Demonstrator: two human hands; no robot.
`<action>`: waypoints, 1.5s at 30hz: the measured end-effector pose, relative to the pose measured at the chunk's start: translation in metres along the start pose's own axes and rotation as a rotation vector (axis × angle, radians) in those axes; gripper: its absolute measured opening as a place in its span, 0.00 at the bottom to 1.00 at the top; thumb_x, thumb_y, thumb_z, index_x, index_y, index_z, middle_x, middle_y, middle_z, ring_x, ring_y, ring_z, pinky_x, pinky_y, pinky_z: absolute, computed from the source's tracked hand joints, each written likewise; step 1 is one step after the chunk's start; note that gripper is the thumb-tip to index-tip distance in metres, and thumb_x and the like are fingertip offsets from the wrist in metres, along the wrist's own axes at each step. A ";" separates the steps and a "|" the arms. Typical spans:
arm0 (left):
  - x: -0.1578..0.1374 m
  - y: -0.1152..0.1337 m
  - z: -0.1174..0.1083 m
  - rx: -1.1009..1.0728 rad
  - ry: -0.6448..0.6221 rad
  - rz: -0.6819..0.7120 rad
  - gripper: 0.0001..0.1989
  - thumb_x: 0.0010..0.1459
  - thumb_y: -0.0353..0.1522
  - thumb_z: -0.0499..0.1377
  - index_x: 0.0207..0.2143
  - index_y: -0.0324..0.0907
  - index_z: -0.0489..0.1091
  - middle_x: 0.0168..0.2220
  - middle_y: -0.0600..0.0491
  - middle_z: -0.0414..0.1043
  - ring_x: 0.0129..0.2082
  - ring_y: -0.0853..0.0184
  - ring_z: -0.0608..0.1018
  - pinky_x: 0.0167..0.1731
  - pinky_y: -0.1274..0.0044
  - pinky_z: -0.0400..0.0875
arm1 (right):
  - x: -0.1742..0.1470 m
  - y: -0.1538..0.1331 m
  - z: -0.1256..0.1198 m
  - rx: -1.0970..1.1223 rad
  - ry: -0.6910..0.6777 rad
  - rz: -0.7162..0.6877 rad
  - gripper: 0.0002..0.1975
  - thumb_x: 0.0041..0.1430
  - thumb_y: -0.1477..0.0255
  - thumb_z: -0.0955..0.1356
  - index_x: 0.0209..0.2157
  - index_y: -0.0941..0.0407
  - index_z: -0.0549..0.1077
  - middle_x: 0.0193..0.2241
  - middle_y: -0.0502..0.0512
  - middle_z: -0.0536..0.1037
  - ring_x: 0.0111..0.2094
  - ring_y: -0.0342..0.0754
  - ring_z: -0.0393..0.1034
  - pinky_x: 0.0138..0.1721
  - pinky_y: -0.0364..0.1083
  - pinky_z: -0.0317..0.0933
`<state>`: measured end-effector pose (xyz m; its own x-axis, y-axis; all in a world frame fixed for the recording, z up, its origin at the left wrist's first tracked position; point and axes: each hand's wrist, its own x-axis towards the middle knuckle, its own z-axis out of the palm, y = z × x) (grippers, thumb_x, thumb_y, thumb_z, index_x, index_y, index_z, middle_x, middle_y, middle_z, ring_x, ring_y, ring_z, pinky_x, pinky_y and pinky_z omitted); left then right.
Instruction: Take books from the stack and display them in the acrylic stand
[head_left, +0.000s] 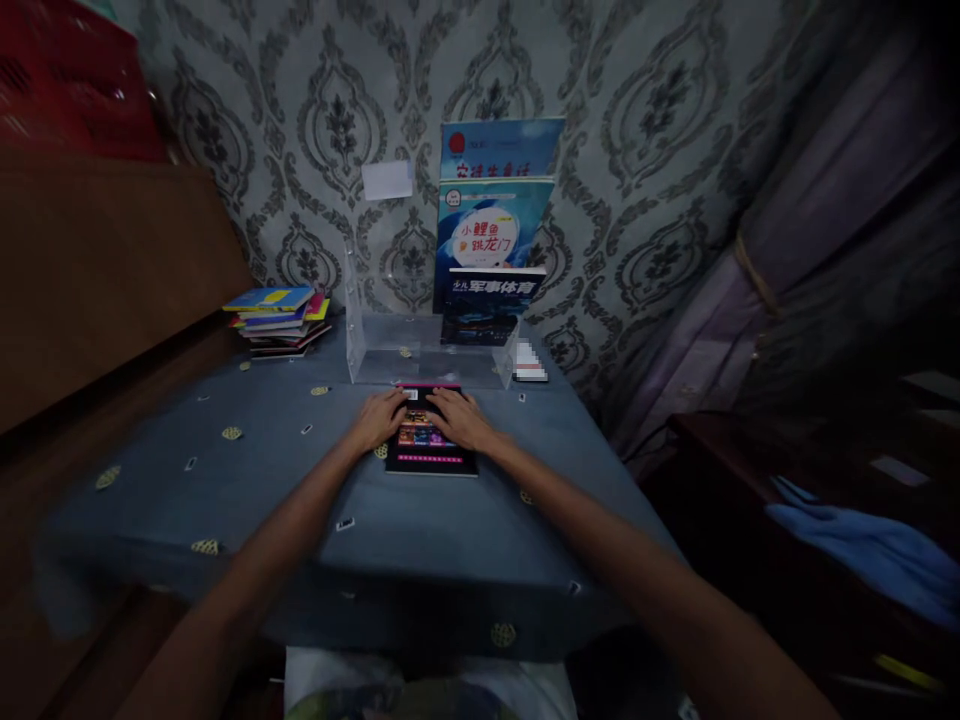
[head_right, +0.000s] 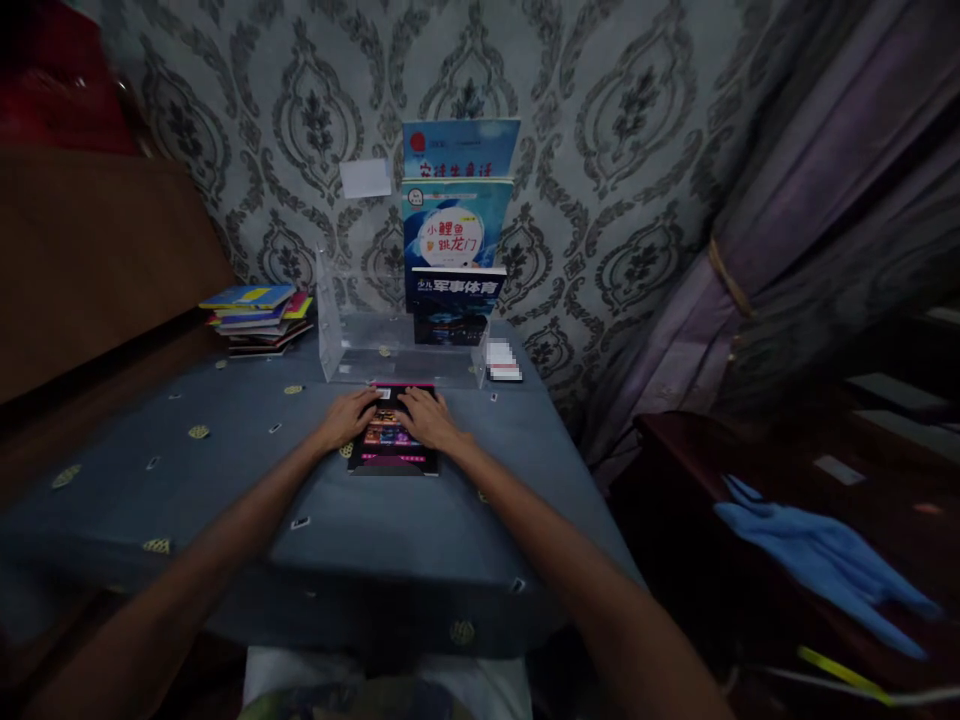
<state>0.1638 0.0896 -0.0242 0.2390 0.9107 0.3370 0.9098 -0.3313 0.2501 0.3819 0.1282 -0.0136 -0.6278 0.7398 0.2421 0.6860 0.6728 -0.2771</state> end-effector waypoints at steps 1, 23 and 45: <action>0.000 0.000 0.000 0.003 -0.002 -0.001 0.20 0.67 0.32 0.51 0.59 0.44 0.69 0.61 0.47 0.70 0.61 0.59 0.72 0.61 0.64 0.66 | 0.005 0.006 0.002 0.002 0.014 0.011 0.21 0.70 0.65 0.63 0.60 0.56 0.69 0.64 0.65 0.68 0.66 0.58 0.60 0.65 0.64 0.51; 0.014 -0.004 -0.013 0.083 -0.099 0.019 0.18 0.66 0.37 0.52 0.56 0.41 0.67 0.52 0.44 0.73 0.53 0.55 0.75 0.55 0.64 0.68 | 0.006 0.042 0.008 0.104 0.158 0.031 0.19 0.67 0.68 0.64 0.56 0.58 0.74 0.58 0.64 0.75 0.61 0.57 0.68 0.62 0.59 0.61; 0.014 -0.009 -0.001 0.066 -0.074 -0.013 0.23 0.68 0.37 0.51 0.62 0.39 0.64 0.65 0.42 0.63 0.65 0.56 0.67 0.62 0.62 0.61 | -0.044 0.034 -0.004 0.179 0.185 -0.046 0.17 0.67 0.70 0.63 0.53 0.58 0.75 0.56 0.66 0.76 0.57 0.59 0.71 0.59 0.63 0.64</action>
<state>0.1589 0.1052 -0.0205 0.2491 0.9312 0.2660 0.9329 -0.3045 0.1923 0.4340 0.1183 -0.0300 -0.5680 0.7081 0.4195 0.5719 0.7061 -0.4175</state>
